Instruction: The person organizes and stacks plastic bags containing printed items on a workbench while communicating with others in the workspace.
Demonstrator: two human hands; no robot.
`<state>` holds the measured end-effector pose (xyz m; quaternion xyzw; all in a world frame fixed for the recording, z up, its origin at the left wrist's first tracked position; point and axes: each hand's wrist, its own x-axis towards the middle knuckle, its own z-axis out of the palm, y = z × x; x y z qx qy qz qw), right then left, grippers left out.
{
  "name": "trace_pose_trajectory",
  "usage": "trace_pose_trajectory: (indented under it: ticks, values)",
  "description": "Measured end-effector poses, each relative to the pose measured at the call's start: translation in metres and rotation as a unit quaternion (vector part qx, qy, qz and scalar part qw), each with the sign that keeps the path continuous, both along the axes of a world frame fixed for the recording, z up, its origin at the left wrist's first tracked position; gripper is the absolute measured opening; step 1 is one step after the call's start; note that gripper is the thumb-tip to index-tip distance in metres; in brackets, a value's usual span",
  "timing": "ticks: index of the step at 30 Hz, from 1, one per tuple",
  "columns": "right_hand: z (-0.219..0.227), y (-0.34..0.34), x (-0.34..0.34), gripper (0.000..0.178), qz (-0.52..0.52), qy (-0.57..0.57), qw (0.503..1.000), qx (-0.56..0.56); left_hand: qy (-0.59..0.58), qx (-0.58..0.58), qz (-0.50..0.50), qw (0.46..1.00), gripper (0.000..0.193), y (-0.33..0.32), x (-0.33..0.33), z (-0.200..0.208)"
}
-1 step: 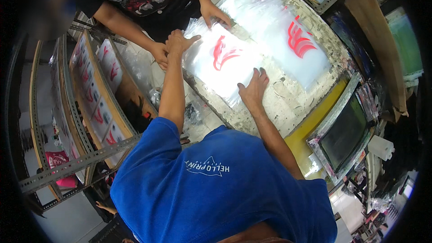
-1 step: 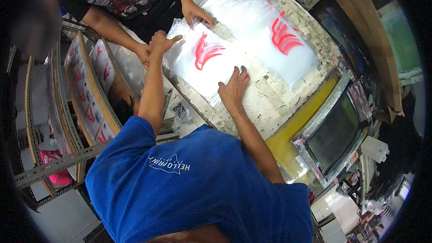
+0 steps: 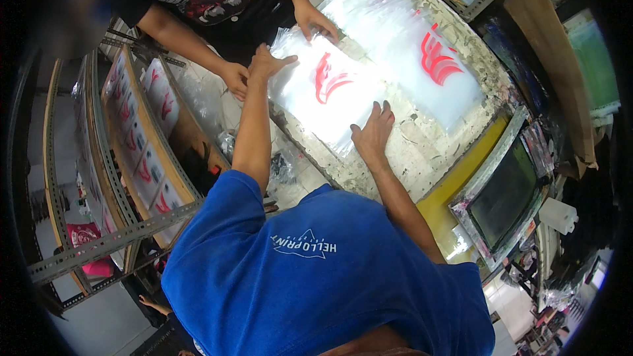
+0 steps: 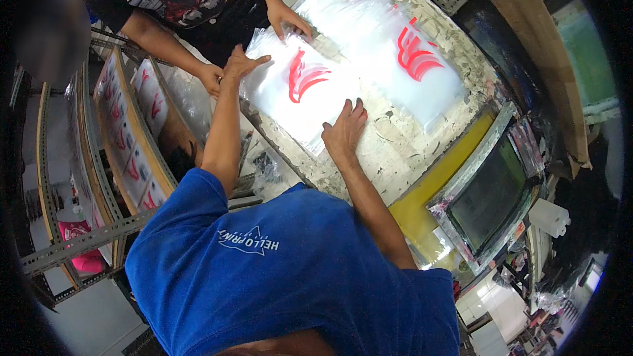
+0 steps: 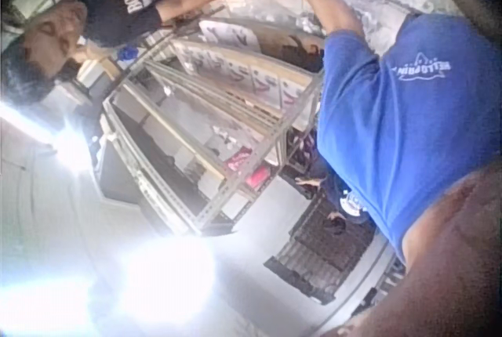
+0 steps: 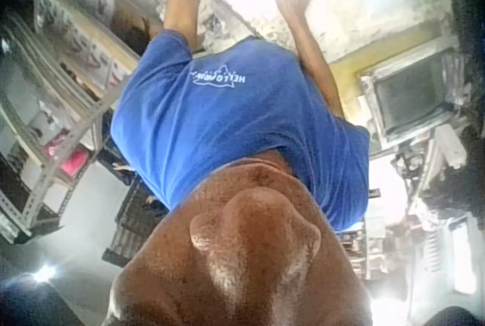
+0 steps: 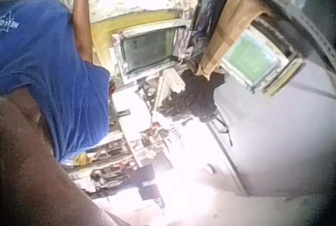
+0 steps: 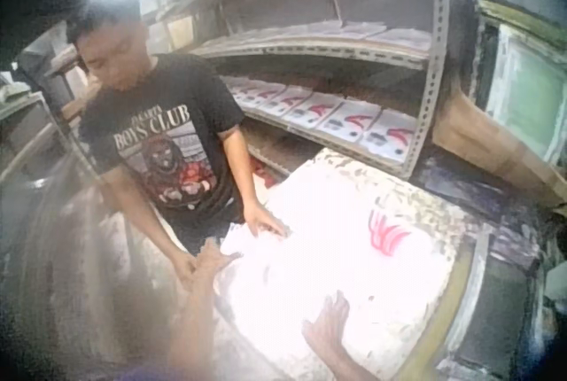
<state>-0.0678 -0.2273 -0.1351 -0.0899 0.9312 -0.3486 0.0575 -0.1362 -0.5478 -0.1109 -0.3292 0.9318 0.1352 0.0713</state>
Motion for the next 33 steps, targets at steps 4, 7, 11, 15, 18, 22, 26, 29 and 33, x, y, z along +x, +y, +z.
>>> trace_pose_trajectory:
  ticks: [4, 7, 11, 15, 18, 22, 26, 29, 33]
  values:
    - [-0.014, -0.002, -0.005, 0.08, 0.012, 0.013, 1.0, -0.013, -0.008, 0.029, 0.023, 0.999, 0.113, 0.003, -0.004, -0.012]
    - [-0.021, 0.0, -0.015, 0.078, 0.03, 0.036, 0.998, -0.036, 0.033, 0.06, 0.031, 0.997, 0.109, 0.012, -0.002, -0.011]
    - [-0.025, -0.004, -0.029, 0.078, 0.069, 0.038, 0.996, -0.042, 0.048, 0.23, 0.052, 0.971, 0.093, -0.021, 0.001, -0.028]
    - [-0.016, -0.013, -0.033, 0.076, 0.114, 0.031, 0.992, -0.044, 0.114, 0.316, 0.088, 0.938, 0.081, -0.064, 0.019, -0.061]
    - [-0.025, -0.002, -0.043, 0.076, 0.103, 0.033, 0.993, -0.037, 0.102, 0.379, 0.044, 0.919, 0.085, -0.021, 0.012, -0.017]
    - [-0.024, -0.006, -0.042, 0.076, 0.114, 0.034, 0.992, -0.035, 0.11, 0.282, 0.036, 0.952, 0.093, -0.028, 0.017, -0.034]
    - [-0.022, -0.005, -0.043, 0.076, 0.118, 0.026, 0.992, -0.034, 0.147, 0.354, 0.035, 0.923, 0.081, -0.023, 0.022, -0.031]
    - [-0.023, -0.006, -0.044, 0.077, 0.117, 0.025, 0.992, -0.032, 0.152, 0.357, 0.055, 0.92, 0.069, -0.013, 0.026, -0.025]
    - [-0.024, -0.004, -0.047, 0.077, 0.122, 0.029, 0.992, -0.018, 0.093, 0.287, 0.088, 0.949, 0.062, 0.005, 0.031, -0.001]
